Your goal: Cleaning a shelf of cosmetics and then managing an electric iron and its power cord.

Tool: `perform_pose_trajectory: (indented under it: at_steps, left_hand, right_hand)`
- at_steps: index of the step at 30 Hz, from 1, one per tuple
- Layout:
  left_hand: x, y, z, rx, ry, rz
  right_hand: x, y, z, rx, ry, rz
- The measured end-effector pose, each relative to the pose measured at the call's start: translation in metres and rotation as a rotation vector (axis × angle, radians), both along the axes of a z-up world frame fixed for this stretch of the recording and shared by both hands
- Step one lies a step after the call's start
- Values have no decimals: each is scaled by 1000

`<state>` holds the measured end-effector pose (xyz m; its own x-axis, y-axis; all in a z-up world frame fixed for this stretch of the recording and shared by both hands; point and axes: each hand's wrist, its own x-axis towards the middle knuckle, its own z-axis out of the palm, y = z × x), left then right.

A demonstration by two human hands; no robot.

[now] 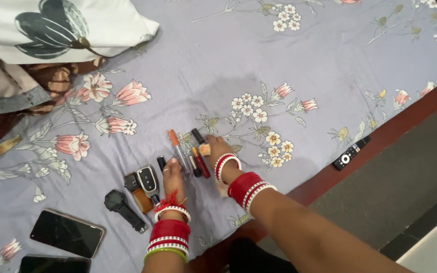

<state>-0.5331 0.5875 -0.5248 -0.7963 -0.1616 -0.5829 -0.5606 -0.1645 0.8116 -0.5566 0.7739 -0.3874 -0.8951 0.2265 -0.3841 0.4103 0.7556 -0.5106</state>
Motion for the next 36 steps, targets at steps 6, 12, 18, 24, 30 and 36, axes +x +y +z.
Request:
perform_pose_trajectory:
  at_steps: [6,12,18,24,30,36]
  left_hand:
    - [-13,6,52,-433,299,-389]
    - [-23,18,75,-653,234,-446]
    - [-14,19,51,-114,106,-152]
    - [-17,6,130,308,-125,59]
    - [-22,-10,147,472,-76,93]
    - [-23,-10,159,443,117,32]
  right_hand:
    - [2,-21,19,-258,-106,-111]
    - [24,-37,-37,-490,38,-105]
    - [24,-49,-19,-532,3,-57]
    - [25,-54,-3,-540,100,-2]
    - [13,-55,17,-571,137,-63]
    - [-41,-69,48,-526,590,-222]
